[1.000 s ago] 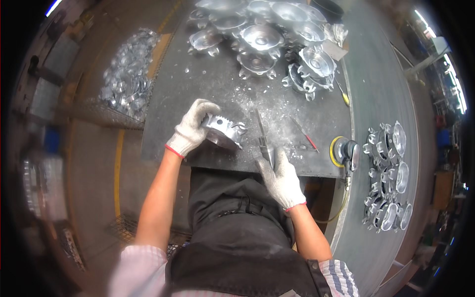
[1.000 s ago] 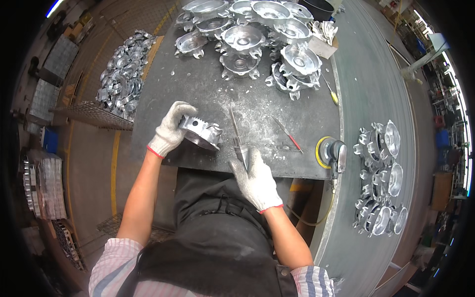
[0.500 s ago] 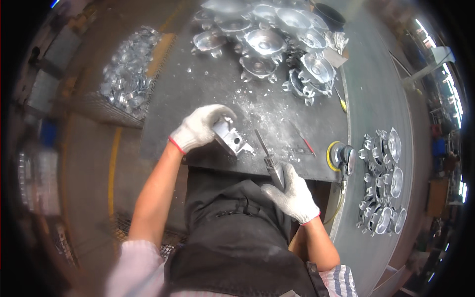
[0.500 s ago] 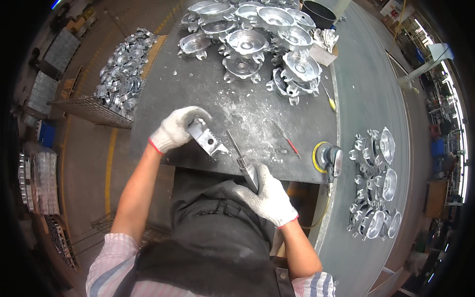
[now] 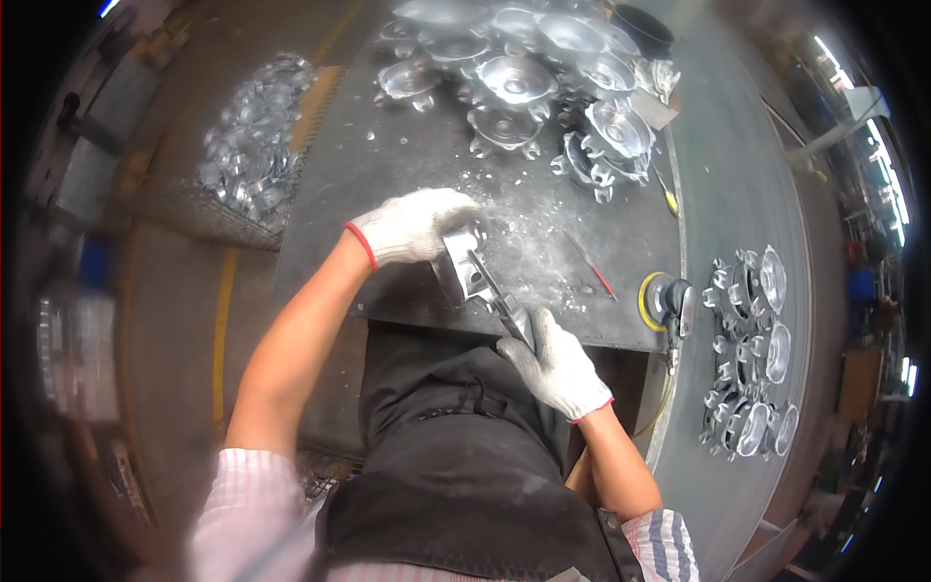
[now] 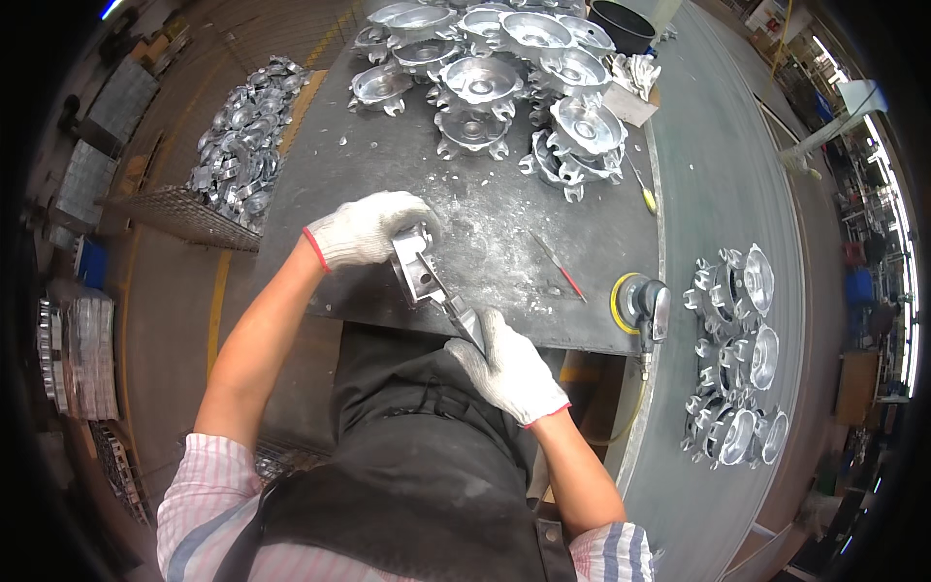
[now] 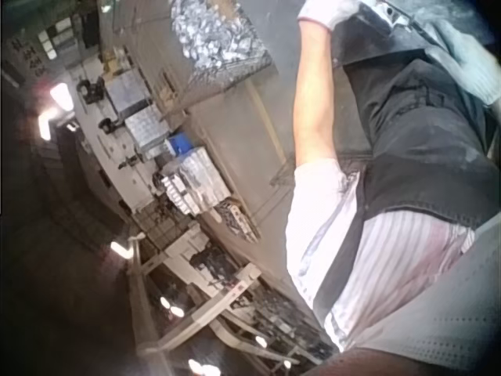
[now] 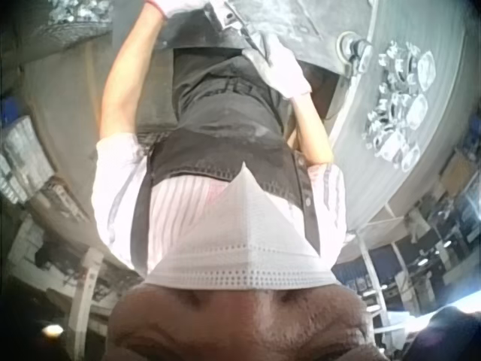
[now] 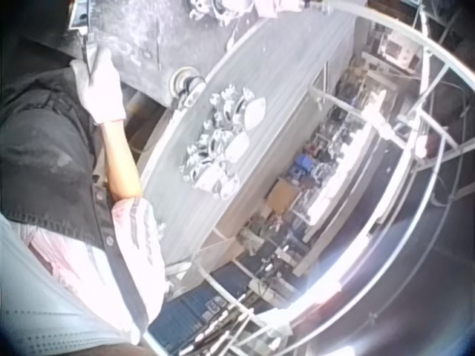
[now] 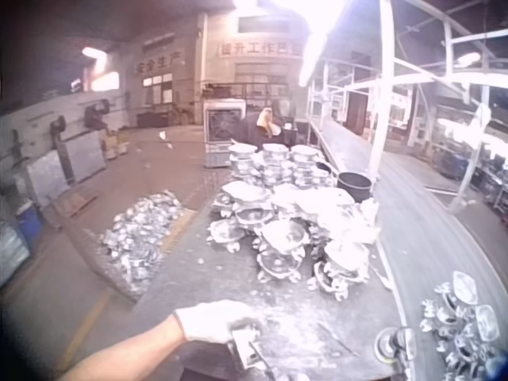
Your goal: The recorder marks metal part castings with a pen, uses an orbital sander to smooth surfaces, and uses a pneumatic scraper to deburr edges.
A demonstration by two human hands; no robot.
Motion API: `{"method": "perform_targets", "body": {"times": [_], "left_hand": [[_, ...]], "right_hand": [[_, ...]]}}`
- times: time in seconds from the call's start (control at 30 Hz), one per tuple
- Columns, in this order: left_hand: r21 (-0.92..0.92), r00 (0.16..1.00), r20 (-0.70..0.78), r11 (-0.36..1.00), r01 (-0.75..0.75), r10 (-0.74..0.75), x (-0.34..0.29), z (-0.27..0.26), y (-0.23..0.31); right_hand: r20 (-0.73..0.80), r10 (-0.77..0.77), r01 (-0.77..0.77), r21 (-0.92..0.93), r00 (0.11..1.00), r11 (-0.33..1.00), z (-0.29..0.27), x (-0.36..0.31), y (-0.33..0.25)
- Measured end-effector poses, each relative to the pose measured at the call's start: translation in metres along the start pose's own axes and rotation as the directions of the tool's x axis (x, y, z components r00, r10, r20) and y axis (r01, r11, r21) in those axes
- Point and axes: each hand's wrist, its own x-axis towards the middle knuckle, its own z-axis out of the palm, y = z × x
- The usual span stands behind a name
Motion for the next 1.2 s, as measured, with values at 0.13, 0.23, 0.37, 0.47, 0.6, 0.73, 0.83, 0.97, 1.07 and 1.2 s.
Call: {"method": "perform_targets", "body": {"times": [0.13, 0.23, 0.37, 0.47, 0.6, 0.73, 0.83, 0.97, 1.07, 1.2], "left_hand": [[-0.049, 1.000, -0.026, 0.999, 0.013, -0.015, -0.002, 0.000, -0.004], [-0.032, 0.999, -0.008, 0.998, 0.047, -0.047, -0.002, -0.003, -0.001], [-0.048, 1.000, -0.005, 0.999, 0.020, -0.020, -0.003, -0.002, 0.000], [-0.069, 1.000, 0.010, 0.997, 0.024, -0.023, 0.001, -0.005, 0.002], [-0.093, 1.000, 0.009, 0.995, -0.025, 0.026, 0.001, -0.007, 0.005], [-0.098, 1.000, 0.000, 0.995, -0.019, 0.019, 0.000, -0.007, 0.002], [-0.083, 1.000, 0.002, 0.996, -0.024, 0.024, 0.000, -0.007, 0.001], [-0.127, 0.997, 0.038, 0.989, 0.072, -0.068, 0.000, -0.009, 0.006], [-0.141, 0.992, 0.071, 0.984, 0.113, -0.103, 0.001, -0.010, 0.010], [-0.077, 0.991, 0.073, 0.990, 0.117, -0.111, 0.007, -0.011, 0.023]], "right_hand": [[-0.001, 0.021, -0.021, -0.026, 1.000, 0.999, 0.003, 0.003, -0.005], [0.030, 0.042, -0.042, -0.017, 0.999, 0.999, 0.004, 0.004, -0.006], [0.058, 0.023, -0.023, -0.006, 0.998, 1.000, 0.007, 0.004, -0.008], [0.070, -0.019, 0.019, -0.003, 0.997, 1.000, 0.008, 0.006, -0.005], [0.109, -0.058, 0.054, 0.039, 0.992, 0.998, 0.003, 0.007, -0.006], [0.147, -0.045, 0.034, 0.073, 0.988, 0.997, 0.001, 0.011, -0.001], [0.178, 0.017, -0.027, 0.055, 0.984, 0.998, 0.000, 0.013, -0.005], [0.059, 0.045, -0.047, 0.048, 0.997, 0.998, 0.004, 0.008, -0.006], [0.012, 0.055, -0.056, 0.069, 0.998, 0.996, 0.005, 0.000, -0.005], [-0.046, 0.118, -0.109, 0.165, 0.992, 0.980, 0.005, -0.007, -0.008]]}}
